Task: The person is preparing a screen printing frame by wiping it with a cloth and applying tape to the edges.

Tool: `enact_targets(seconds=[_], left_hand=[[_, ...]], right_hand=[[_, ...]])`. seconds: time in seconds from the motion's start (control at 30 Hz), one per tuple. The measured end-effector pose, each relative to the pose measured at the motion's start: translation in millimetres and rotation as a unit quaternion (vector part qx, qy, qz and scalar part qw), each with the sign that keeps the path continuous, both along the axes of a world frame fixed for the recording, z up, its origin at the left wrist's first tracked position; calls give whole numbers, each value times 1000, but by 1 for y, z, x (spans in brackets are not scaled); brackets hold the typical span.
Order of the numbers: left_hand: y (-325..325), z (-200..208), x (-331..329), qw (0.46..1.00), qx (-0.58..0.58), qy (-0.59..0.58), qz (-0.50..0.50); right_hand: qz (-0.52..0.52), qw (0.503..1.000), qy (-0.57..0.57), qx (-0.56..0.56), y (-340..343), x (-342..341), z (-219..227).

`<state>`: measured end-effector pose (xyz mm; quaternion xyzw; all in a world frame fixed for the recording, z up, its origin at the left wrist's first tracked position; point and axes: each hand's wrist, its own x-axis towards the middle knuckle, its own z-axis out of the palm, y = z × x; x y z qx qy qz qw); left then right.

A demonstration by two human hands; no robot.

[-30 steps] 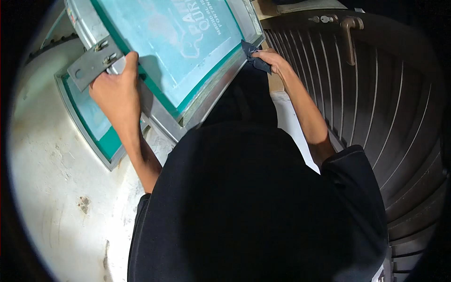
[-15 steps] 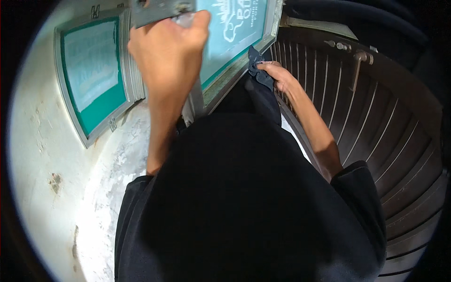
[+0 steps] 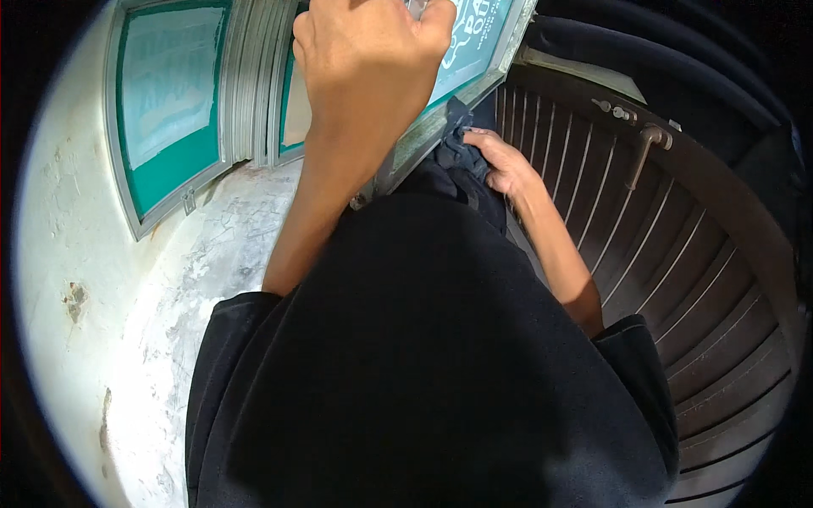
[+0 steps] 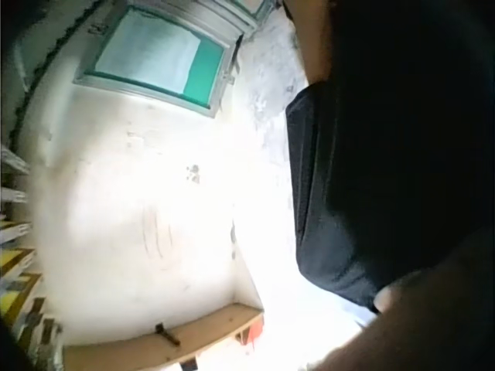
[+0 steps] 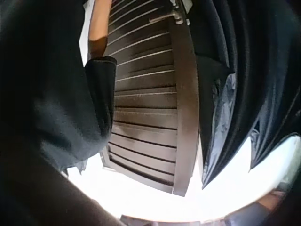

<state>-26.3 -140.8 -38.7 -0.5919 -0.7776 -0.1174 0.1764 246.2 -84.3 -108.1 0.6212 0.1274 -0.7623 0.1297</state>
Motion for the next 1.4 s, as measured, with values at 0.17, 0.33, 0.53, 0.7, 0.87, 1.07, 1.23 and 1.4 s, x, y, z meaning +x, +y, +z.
enact_targets(seconds=[0.17,0.33,0.53,0.7,0.87,1.07,1.23,1.4], left_hand=[[25,-9,24,943,243,-221,42],[23,22,25,955,132,-264,15],[19,45,18,930,87,-351,65],[31,58,3,931,41,-350,91],[45,47,16,922,82,-379,-7],[71,56,20,871,24,-470,140],[50,64,3,874,16,-448,190],[39,74,-10,853,-26,-464,238]], right_hand=[[20,1000,18,-7,-9,-19,9],[10,999,-8,30,-22,-32,32],[92,990,69,80,-47,-45,47],[155,973,128,115,-32,-73,85],[-78,952,296,31,8,6,127],[-328,841,418,100,62,48,123],[-294,834,423,196,64,25,124],[-187,868,332,318,70,4,143]])
